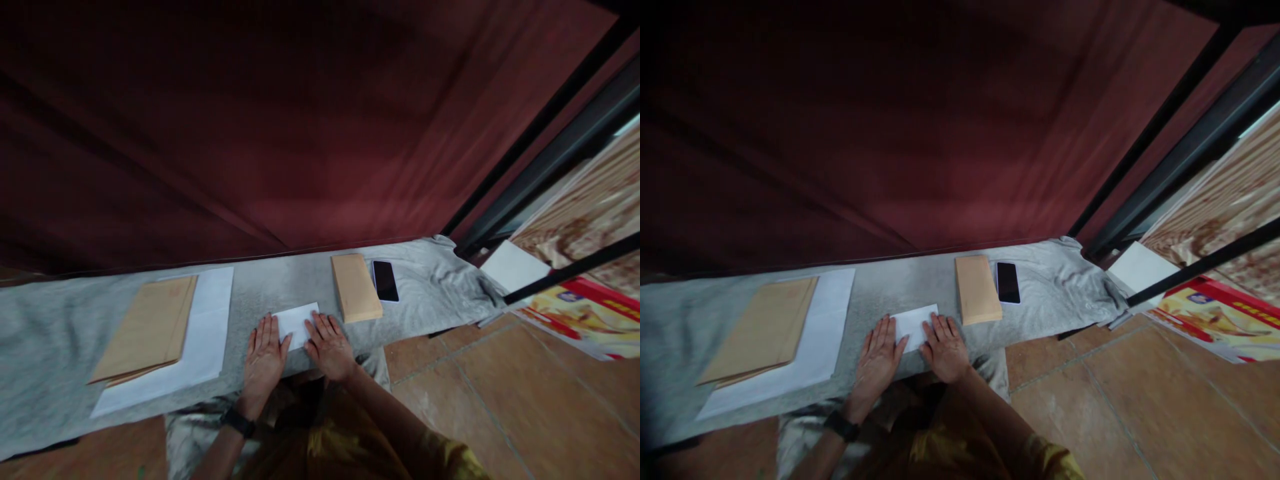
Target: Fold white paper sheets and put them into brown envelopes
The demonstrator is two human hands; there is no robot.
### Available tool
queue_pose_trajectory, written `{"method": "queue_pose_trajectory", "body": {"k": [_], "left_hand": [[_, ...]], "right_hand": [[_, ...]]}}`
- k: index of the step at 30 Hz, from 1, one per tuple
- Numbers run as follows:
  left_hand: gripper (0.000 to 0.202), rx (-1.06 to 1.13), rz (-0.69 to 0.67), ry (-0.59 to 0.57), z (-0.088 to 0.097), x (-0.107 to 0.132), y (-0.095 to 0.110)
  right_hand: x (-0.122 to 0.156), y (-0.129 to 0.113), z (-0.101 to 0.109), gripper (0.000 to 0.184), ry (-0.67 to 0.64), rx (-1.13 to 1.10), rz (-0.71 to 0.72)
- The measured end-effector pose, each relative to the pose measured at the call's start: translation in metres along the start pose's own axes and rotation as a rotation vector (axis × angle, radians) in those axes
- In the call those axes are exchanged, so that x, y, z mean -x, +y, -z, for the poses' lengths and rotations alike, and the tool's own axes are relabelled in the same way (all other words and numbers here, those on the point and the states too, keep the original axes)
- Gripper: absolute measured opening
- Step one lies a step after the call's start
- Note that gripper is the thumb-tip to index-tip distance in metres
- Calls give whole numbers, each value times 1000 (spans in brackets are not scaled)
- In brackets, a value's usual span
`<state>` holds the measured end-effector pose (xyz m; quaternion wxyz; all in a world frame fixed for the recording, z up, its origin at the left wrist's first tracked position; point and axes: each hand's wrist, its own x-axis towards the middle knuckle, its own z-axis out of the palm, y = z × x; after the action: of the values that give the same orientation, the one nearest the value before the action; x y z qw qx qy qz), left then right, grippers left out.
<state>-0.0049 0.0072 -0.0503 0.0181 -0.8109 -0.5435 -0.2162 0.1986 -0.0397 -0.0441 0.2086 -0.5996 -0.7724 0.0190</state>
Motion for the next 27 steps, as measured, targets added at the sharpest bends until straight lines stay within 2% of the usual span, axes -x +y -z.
{"method": "queue_pose_trajectory", "body": {"k": [3, 8, 12, 16, 22, 25, 27], "left_hand": [[64, -18, 14, -2, 1, -6, 0], [53, 27, -11, -96, -1, -32, 2], [52, -9, -47, -86, -7, -42, 3], [55, -33, -60, -100, -5, -31, 8], [52, -21, -245, -140, 11, 2, 17], [53, -26, -252, -157, 15, 7, 13], [50, -36, -252, -211, 13, 4, 8]], "right_hand": [[0, -1, 1, 55, -2, -7, -5], [-1, -1, 5, 52, -5, -16, -14], [-2, -1, 5, 52, -5, -15, -18], [-2, 0, 3, 53, -2, 4, -3], [0, 0, 1, 51, 38, 30, 4], [0, 0, 2, 52, 25, 29, 10], [-1, 0, 3, 53, 11, 25, 9]]}}
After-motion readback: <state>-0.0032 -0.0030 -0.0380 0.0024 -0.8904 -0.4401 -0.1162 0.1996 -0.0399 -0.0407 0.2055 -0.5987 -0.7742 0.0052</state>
